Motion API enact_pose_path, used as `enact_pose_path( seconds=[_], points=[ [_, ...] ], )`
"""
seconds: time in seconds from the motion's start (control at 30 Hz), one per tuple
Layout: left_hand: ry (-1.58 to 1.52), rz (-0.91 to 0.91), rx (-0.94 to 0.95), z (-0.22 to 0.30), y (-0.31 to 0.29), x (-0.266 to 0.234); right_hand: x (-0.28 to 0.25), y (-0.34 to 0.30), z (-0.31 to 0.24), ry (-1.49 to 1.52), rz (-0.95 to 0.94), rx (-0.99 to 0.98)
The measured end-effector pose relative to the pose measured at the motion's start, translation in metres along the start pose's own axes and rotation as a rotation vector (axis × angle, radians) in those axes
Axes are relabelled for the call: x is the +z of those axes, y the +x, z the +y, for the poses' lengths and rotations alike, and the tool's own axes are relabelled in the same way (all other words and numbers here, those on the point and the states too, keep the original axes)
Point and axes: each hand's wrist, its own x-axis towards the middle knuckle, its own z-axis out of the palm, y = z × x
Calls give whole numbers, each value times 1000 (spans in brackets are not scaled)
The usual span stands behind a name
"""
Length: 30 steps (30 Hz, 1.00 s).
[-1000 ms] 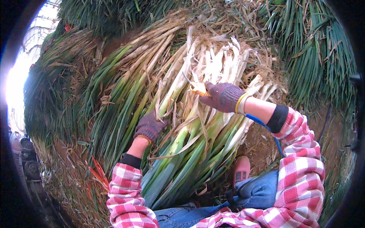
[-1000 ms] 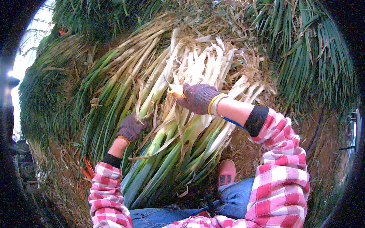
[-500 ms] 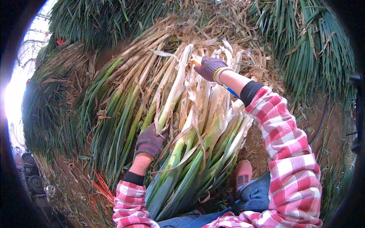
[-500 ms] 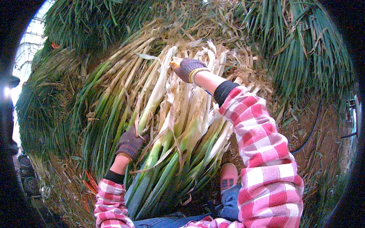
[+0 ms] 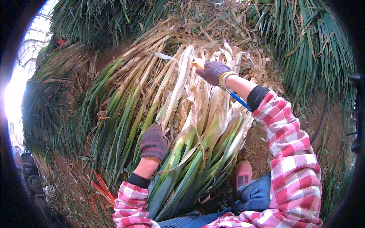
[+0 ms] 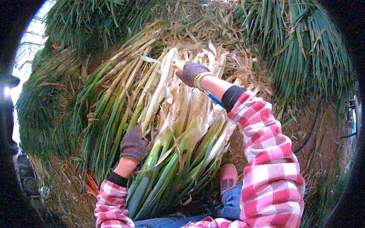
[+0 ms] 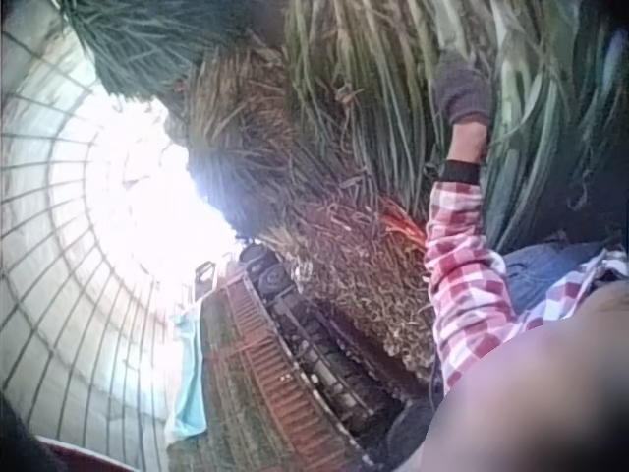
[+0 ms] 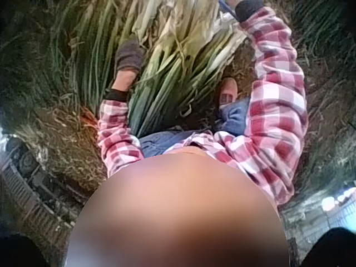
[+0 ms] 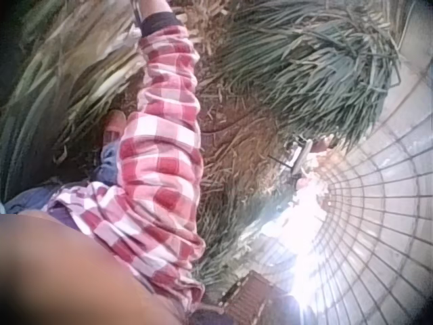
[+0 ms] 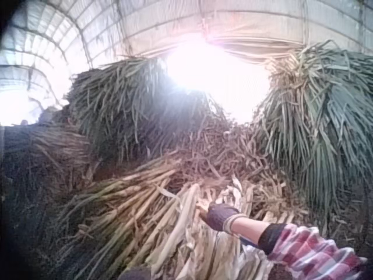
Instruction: The person sits on the ground and uses a small knife to trim the outer layers and root ends of harvested leeks. The trimmed leeks are placed back into a large pile as the person works through the batch.
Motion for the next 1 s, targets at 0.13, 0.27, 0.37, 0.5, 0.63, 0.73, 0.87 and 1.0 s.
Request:
enact_pose_path(
  seconds=[0.13,0.27,0.37,0.5,0.63,0.73,0.87,1.0],
  points=[
    [-34,-6,60,5,-1,6,5,5,0,-33,-11,-53],
    [-112,-84,136,14,-11,5,-6,-4,3,17,9,-7],
    [-190,-89,328,30,-33,-5,-8,-29,-2,-32,31,-120],
    [-113,-230,503,56,-62,-18,-4,-71,-12,-43,0,-272],
    [-242,-350,471,53,-46,-28,7,-94,-14,-67,-70,-322],
    [-649,-432,418,24,-8,-26,16,-100,-5,-92,-111,-292],
    [-428,74,24,-25,50,9,28,-110,10,-75,-57,-294],
    [-46,-58,-330,-73,71,56,30,-116,12,-49,-61,-276]
  ],
)
